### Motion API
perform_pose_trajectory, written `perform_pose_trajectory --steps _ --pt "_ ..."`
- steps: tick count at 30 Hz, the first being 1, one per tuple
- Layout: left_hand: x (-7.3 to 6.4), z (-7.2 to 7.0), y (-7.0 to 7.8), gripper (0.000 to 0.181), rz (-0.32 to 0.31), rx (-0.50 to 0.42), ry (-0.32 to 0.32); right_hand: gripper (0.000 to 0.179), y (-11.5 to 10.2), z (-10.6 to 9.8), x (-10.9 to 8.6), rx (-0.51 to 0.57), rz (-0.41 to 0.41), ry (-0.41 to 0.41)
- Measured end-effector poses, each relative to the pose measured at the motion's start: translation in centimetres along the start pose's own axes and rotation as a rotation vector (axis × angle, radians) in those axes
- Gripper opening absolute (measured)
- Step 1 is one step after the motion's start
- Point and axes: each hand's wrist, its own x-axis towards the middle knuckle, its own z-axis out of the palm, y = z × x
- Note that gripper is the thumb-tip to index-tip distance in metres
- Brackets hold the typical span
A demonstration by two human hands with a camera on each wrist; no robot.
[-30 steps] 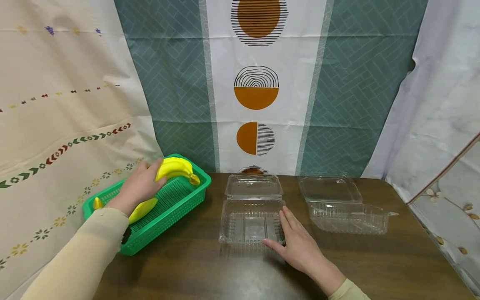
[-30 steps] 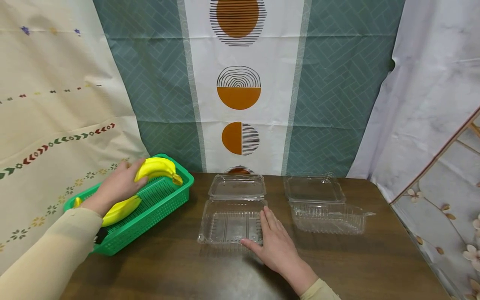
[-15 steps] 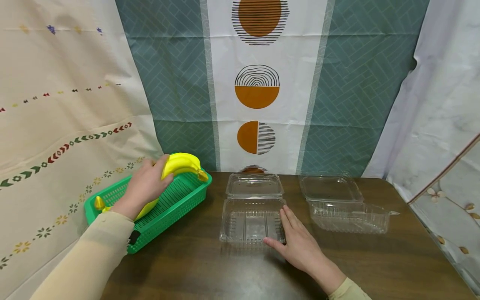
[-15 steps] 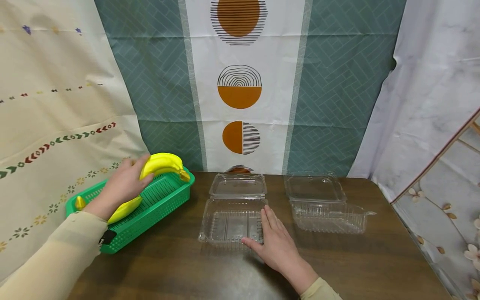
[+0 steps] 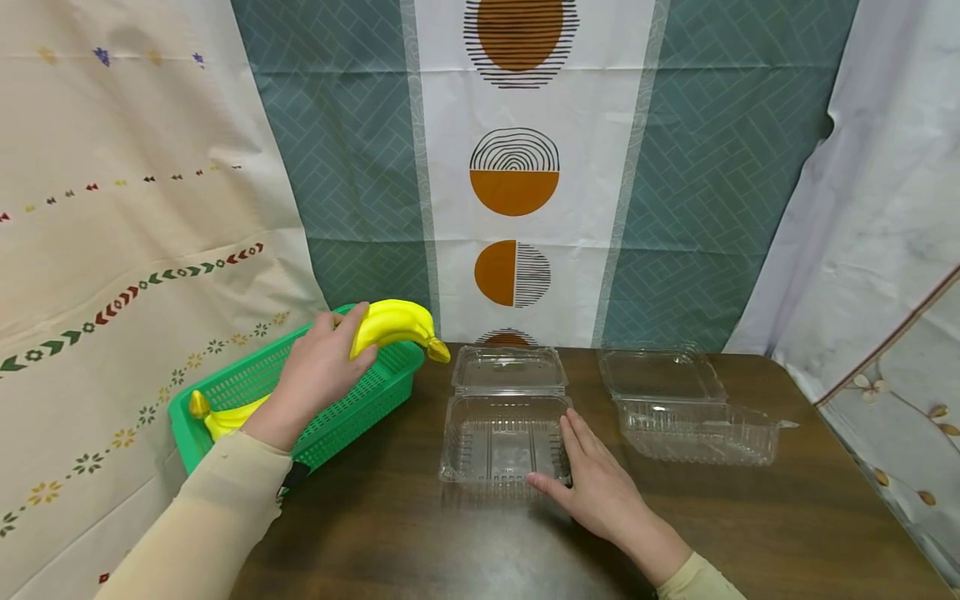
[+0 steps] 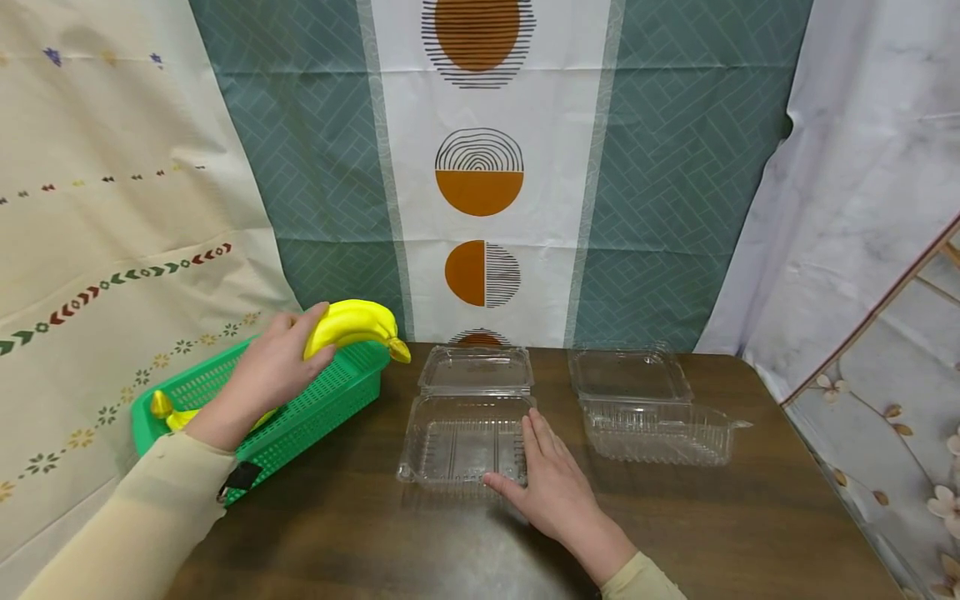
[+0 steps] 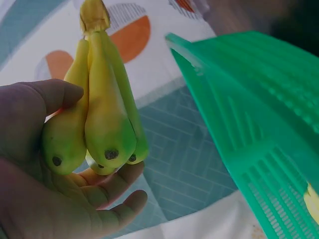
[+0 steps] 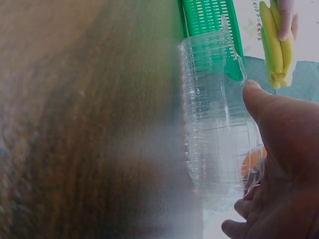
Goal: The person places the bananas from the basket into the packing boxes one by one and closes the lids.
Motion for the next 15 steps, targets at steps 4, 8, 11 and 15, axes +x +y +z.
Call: perform_pose_trajectory --steps 4,8,11,15 --pt "-0.1 0.4 1.0 0.070 0.030 -0.001 0.005 0.110 0.0 0.1 0.1 -0.003 0.005 -0.002" --pt "-0.4 0.8 1.8 0.070 0.058 -0.014 0.018 0.110 0.0 0.2 0.2 -0.010 0.006 -0.004" --pt "-0.7 1.0 2.5 0.070 0.072 -0.029 0.028 0.110 0.1 0.3 0.2 -0.011 0.007 -0.003" --pt "-1.0 1.6 3.7 0.070 0.094 -0.045 0.032 0.111 0.2 0.3 0.2 -0.011 0.012 -0.007"
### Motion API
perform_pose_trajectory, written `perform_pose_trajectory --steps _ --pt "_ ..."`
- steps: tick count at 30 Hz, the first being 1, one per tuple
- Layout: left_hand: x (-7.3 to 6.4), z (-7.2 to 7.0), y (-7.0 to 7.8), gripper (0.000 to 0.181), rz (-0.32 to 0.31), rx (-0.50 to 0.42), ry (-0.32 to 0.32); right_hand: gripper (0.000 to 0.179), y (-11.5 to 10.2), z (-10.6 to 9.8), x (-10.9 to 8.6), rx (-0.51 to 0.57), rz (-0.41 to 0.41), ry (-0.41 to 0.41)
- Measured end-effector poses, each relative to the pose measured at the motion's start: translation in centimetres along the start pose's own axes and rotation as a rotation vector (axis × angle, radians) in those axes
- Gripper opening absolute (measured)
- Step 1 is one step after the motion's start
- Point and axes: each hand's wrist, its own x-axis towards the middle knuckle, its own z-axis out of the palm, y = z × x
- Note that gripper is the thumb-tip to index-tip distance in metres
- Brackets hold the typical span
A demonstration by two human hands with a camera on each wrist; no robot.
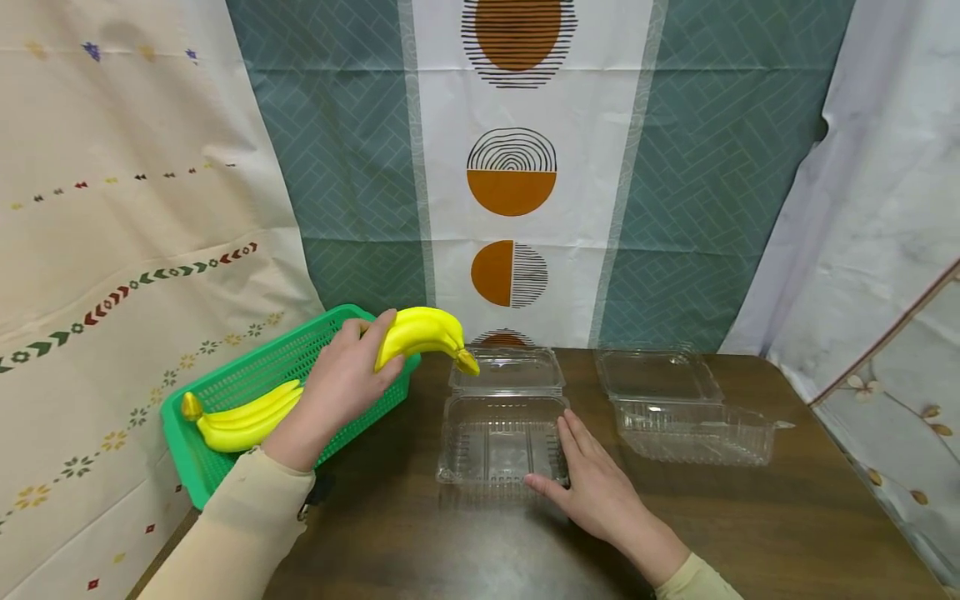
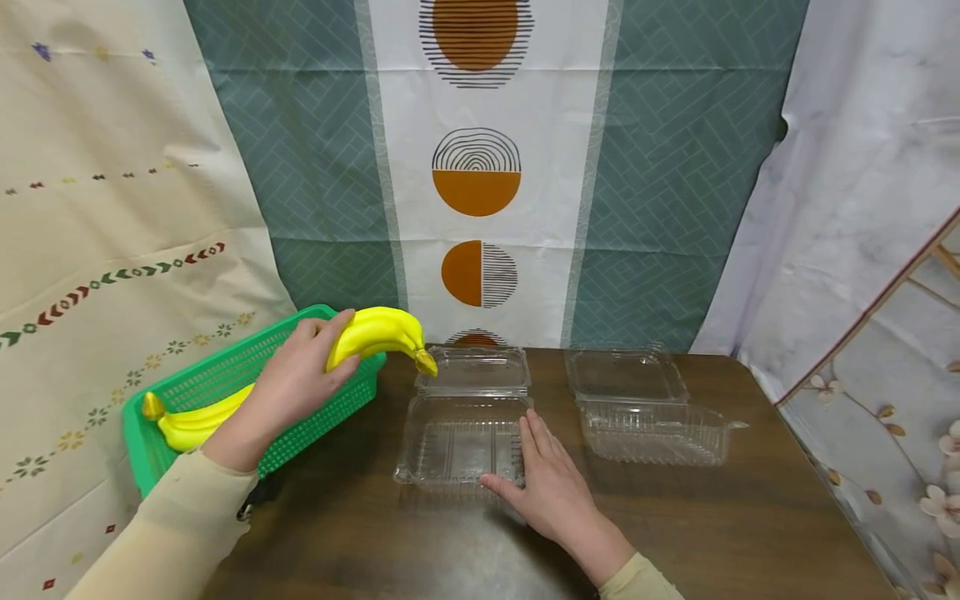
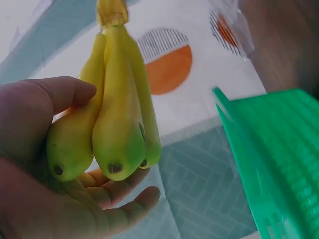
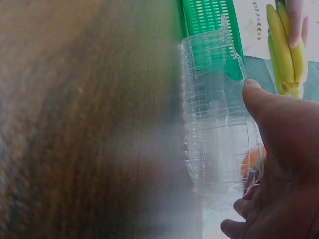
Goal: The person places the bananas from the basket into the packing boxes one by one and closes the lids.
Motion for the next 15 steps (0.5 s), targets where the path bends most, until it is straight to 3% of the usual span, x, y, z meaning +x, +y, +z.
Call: perform_pose_trajectory --steps 6,15 --pt "-0.3 1.2 1.5 0.067 0.042 -0.036 0.017 0.111 -0.1 -0.1 0.1 0.005 0.005 -0.006" --pt "-0.4 3.4 2.9 0.069 0.050 -0.056 0.019 0.111 -0.2 -0.1 0.1 0.002 0.018 -0.009"
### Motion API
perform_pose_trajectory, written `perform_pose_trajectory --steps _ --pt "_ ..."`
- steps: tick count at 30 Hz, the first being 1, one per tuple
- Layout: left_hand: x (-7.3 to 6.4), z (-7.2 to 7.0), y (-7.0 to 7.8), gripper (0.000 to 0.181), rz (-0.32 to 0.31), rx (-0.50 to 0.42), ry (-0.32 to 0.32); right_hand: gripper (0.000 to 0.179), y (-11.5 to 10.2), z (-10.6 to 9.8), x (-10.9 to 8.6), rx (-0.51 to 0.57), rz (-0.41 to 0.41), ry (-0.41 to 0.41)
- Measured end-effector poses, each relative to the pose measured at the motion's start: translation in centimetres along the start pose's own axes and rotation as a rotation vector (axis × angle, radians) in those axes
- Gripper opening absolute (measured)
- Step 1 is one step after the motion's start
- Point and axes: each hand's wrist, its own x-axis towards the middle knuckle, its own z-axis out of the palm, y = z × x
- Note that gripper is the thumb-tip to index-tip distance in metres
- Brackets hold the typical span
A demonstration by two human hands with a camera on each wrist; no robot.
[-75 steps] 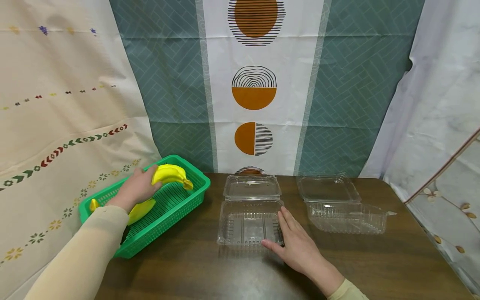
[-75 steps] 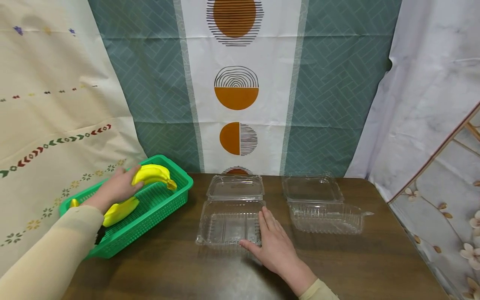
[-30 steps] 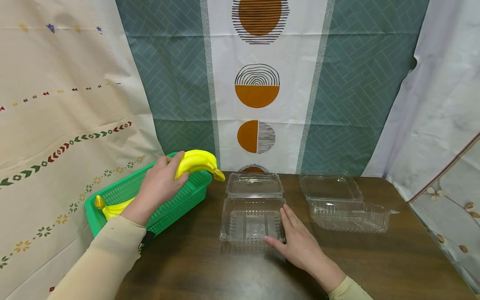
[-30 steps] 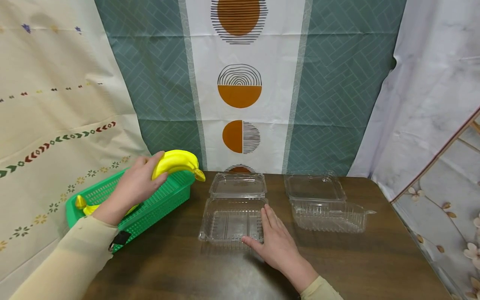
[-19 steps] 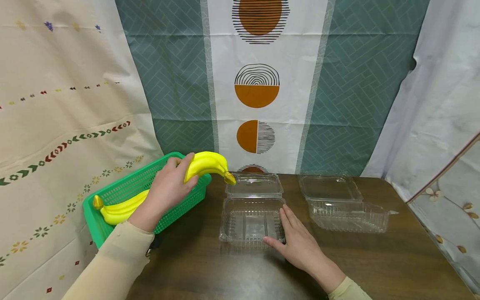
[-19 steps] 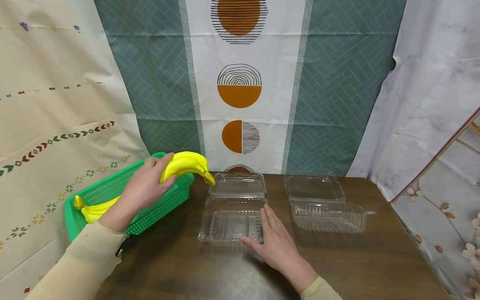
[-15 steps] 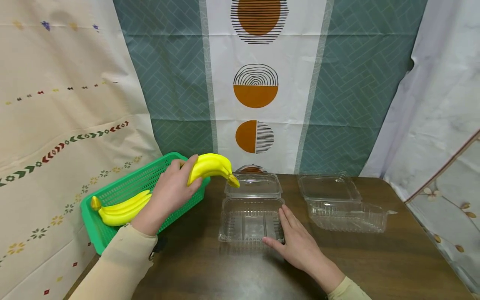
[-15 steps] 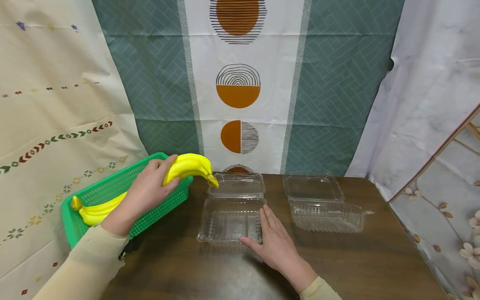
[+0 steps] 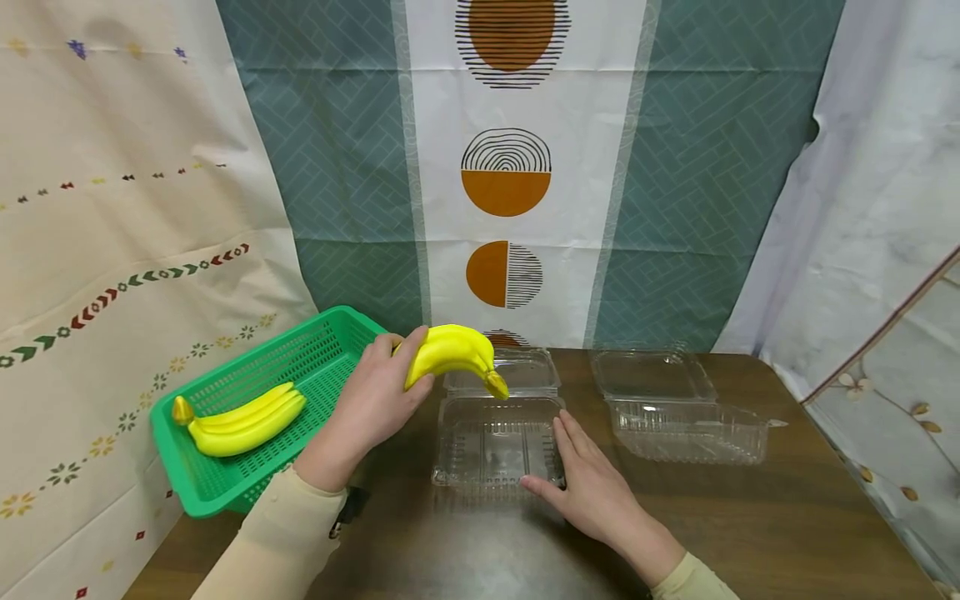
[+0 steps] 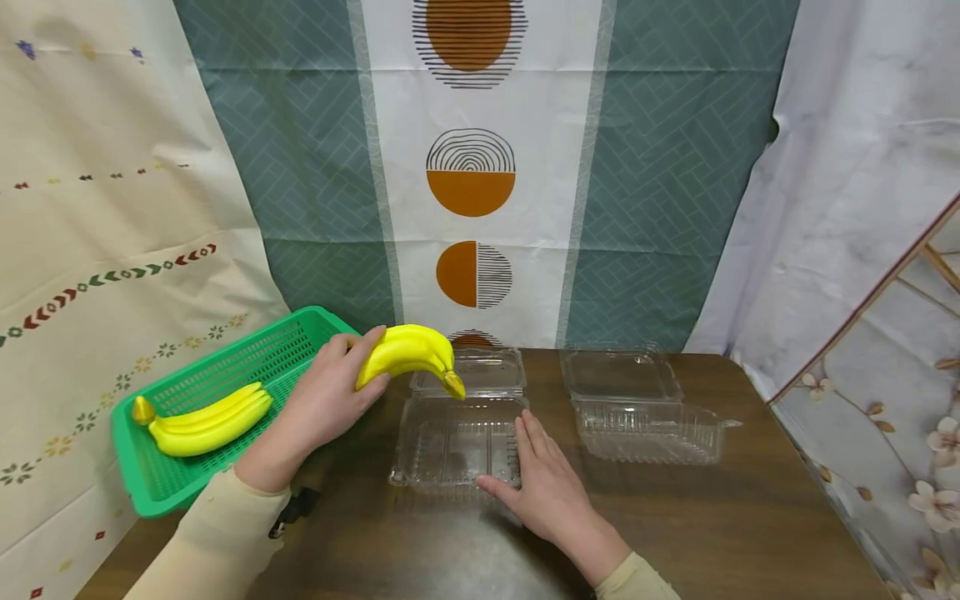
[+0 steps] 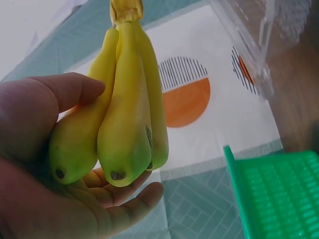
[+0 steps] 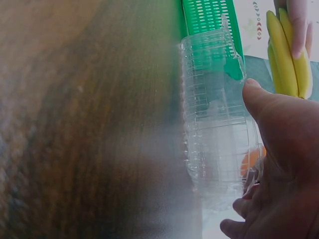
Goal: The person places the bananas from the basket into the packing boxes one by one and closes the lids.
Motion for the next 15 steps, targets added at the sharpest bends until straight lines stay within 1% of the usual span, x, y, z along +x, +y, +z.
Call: perform_pose_trajectory --steps 10,15 --pt "0.0 1.1 1.2 0.071 0.011 -0.002 -0.005 0.113 0.0 0.1 0.0 -0.007 0.006 0.005" --pt "-0.1 2.0 1.6 0.071 0.025 -0.008 -0.008 0.113 0.0 0.1 -0.1 -0.009 0.006 0.008"
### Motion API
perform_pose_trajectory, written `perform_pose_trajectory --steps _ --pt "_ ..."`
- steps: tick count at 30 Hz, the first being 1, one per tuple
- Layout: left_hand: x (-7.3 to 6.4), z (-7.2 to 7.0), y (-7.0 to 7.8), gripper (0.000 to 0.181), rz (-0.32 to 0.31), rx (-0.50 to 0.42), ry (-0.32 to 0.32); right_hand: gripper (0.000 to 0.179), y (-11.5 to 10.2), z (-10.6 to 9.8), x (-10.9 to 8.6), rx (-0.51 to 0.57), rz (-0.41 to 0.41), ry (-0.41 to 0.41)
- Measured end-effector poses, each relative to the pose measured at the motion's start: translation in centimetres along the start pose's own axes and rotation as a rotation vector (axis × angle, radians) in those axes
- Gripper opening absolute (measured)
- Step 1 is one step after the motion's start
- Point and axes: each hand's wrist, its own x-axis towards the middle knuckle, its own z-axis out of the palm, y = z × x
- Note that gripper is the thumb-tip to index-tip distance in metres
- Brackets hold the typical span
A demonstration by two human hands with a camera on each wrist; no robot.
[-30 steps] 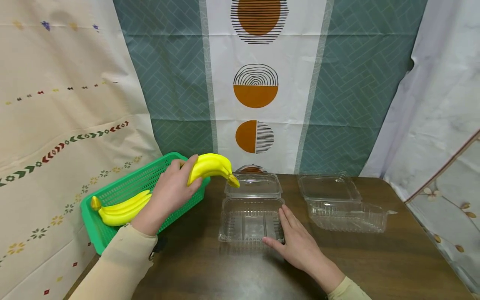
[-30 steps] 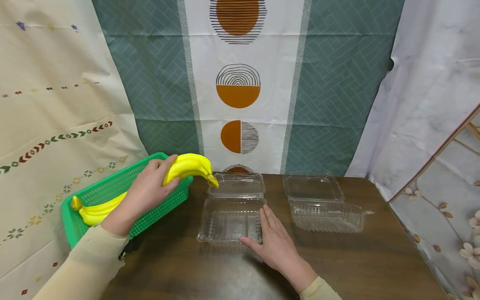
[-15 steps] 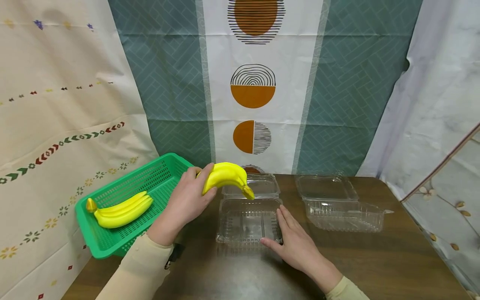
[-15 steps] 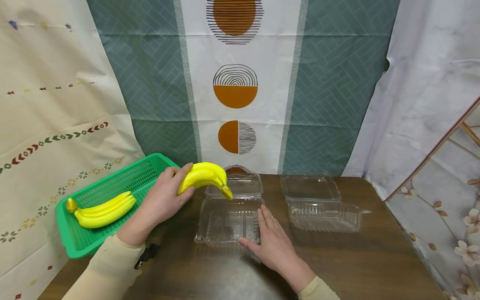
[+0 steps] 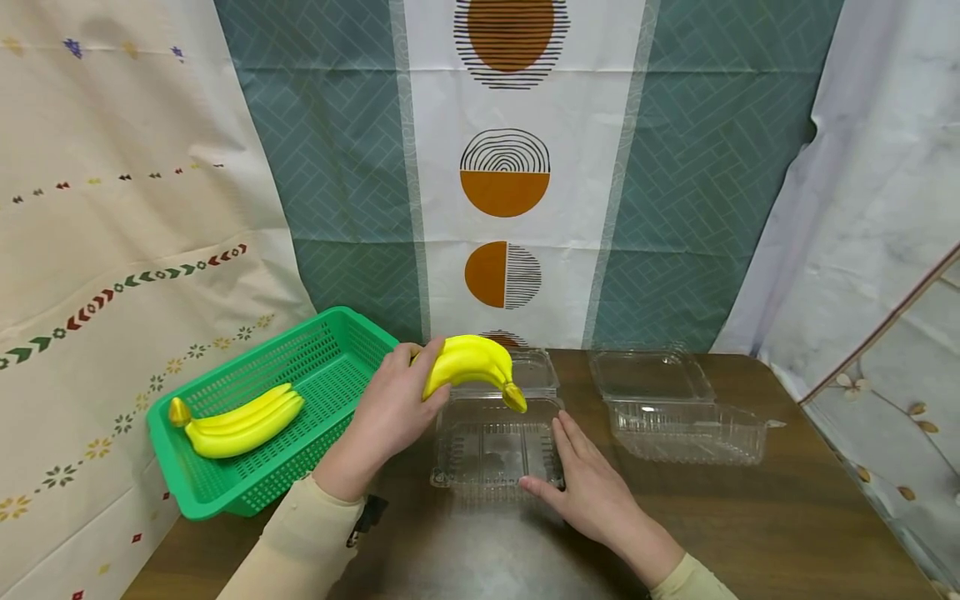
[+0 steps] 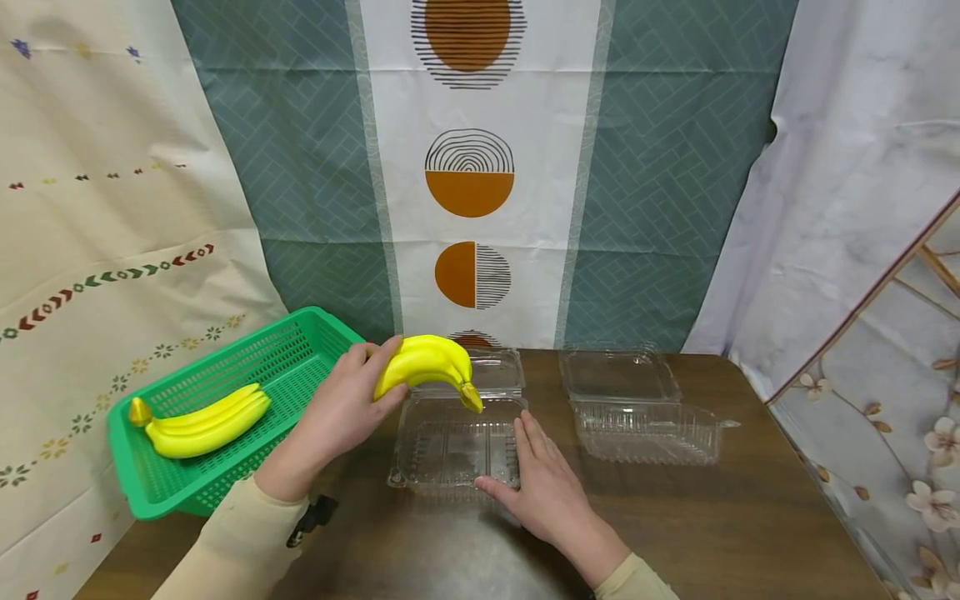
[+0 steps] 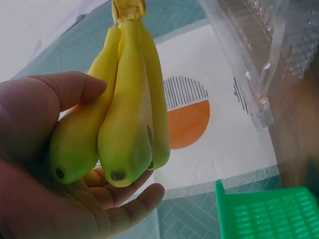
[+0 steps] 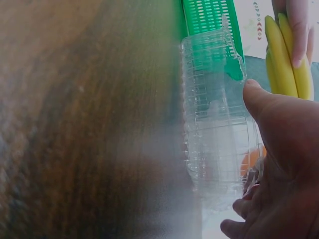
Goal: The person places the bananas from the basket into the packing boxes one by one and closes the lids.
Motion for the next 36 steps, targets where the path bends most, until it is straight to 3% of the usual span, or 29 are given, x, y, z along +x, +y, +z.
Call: perform_pose_trajectory --steps 15,23,36 --pt "-0.6 2.4 0.9 0.071 0.026 -0.009 0.001 0.114 -0.1 0.3 0.0 -0.012 0.028 0.011" --pt "-0.8 3.6 1.2 0.073 -0.004 0.006 -0.046 0.113 -0.1 0.2 0.0 -0.008 0.016 0.010" --pt "-1.5 5.6 1.0 0.071 0.021 0.010 -0.073 0.114 -0.1 0.3 0.0 -0.011 0.001 0.022"
